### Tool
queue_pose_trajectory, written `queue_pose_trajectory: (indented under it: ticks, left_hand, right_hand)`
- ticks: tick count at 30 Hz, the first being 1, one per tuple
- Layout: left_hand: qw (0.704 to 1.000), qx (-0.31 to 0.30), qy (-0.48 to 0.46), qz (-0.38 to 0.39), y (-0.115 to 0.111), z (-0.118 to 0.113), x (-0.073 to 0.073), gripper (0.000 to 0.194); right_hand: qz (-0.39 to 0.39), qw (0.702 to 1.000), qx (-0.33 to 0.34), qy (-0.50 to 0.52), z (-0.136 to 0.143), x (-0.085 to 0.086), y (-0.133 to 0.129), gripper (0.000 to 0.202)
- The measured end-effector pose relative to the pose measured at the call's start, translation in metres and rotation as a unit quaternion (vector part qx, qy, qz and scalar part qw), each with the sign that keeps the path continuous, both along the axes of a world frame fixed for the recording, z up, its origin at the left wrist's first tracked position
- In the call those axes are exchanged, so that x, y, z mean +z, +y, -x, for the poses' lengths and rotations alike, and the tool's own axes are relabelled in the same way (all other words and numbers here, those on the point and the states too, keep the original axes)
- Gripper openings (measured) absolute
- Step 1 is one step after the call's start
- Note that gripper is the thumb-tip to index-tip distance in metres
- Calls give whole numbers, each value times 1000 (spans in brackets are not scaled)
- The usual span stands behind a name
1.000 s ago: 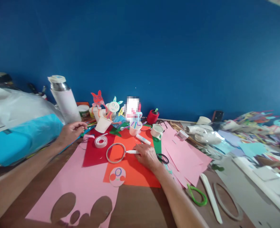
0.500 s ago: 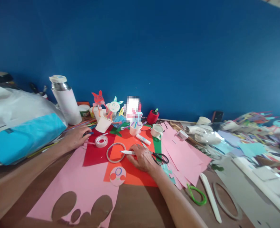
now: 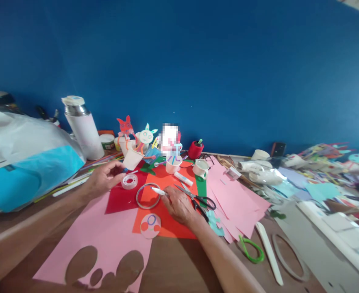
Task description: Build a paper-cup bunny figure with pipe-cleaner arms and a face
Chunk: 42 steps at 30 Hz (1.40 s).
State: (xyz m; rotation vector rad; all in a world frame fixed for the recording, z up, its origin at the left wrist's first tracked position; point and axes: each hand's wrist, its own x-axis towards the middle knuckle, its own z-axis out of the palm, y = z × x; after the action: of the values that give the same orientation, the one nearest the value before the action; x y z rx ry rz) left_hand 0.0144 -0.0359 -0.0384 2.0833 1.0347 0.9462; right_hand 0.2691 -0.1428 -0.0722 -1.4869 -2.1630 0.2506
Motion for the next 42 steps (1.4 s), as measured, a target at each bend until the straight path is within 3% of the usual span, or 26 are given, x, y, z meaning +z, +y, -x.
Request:
queue_pose_trajectory:
  ticks: [3,7,11,18,34,42]
  left_hand:
    - [965,-59,-154,205,-11,-13,-7,19]
    - [924,-77,-214,306,-15,-18,-14,20]
    - [916,-67,-241,313,-14,-17,-18,17]
    - [896,-111,-209,374,-22,-19,-21,13]
    - [911,-141,-119,369,-31,-24,-20,18]
    - [911,-165,-105,363,-33,-24,-29,22]
  right_hand:
    - [-2,1000,5,21,5,-1,-1,16]
    - [-17,999,4,37,7,-1,-2,19]
    - [-19,999,1,41,7,0,-3,21]
    - [-6,999,-35,9,16,9,-11,16]
    - [-31,999,-19,-29,18,10,-10,15]
    - [-43,999,8,-26,20,5,-10,16]
